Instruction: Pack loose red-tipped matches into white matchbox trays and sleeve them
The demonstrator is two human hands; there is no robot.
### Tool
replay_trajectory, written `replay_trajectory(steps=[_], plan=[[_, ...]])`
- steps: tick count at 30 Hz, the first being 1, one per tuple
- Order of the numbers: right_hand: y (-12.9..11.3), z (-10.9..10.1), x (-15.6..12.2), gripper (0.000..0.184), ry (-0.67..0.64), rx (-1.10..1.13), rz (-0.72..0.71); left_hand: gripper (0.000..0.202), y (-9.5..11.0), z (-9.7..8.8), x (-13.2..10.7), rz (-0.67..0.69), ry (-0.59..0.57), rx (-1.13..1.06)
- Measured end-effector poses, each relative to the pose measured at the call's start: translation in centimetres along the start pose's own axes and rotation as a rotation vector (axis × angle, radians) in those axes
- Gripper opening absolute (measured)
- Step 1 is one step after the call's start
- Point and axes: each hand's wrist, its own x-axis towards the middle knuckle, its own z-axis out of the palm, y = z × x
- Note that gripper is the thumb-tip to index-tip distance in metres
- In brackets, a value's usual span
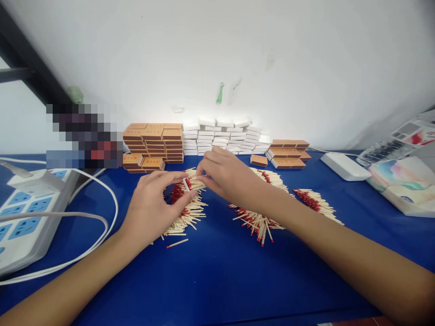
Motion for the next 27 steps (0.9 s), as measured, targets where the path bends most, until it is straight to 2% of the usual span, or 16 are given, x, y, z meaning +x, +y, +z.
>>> replay_trajectory(steps=[4,9,11,13,17,27], plan=[[-0.5,-0.2,-0.2,0.023,-0.001,0.025,-0.03,0.034,0.0,0.1,0.0,0.006,0.014,0.004],[2.0,-0.3,-0.2,0.015,0.108,0.199,0.091,0.032,-0.2,0.0,0.1,-0.015,0.012,0.005],[3.3,0.3,-0.3,0.014,0.076,0.17,0.151,0.032,-0.3,0.0,0.1,-0.038,0.018,0.003],[4.5,1.2,-0.5,0.013,-0.018,0.114,0.179,0.033,-0.4,0.0,0.1,-0.058,0.021,0.001],[5.8,2.6,-0.9,0.015,-0.17,-0.006,0.174,0.032,-0.4,0.1,0.2,-0.058,0.026,-0.014],[5.6,3.0,-0.8,0.014,-0.168,0.01,0.181,0.034,-0.4,0.0,0.2,-0.041,0.018,0.0]])
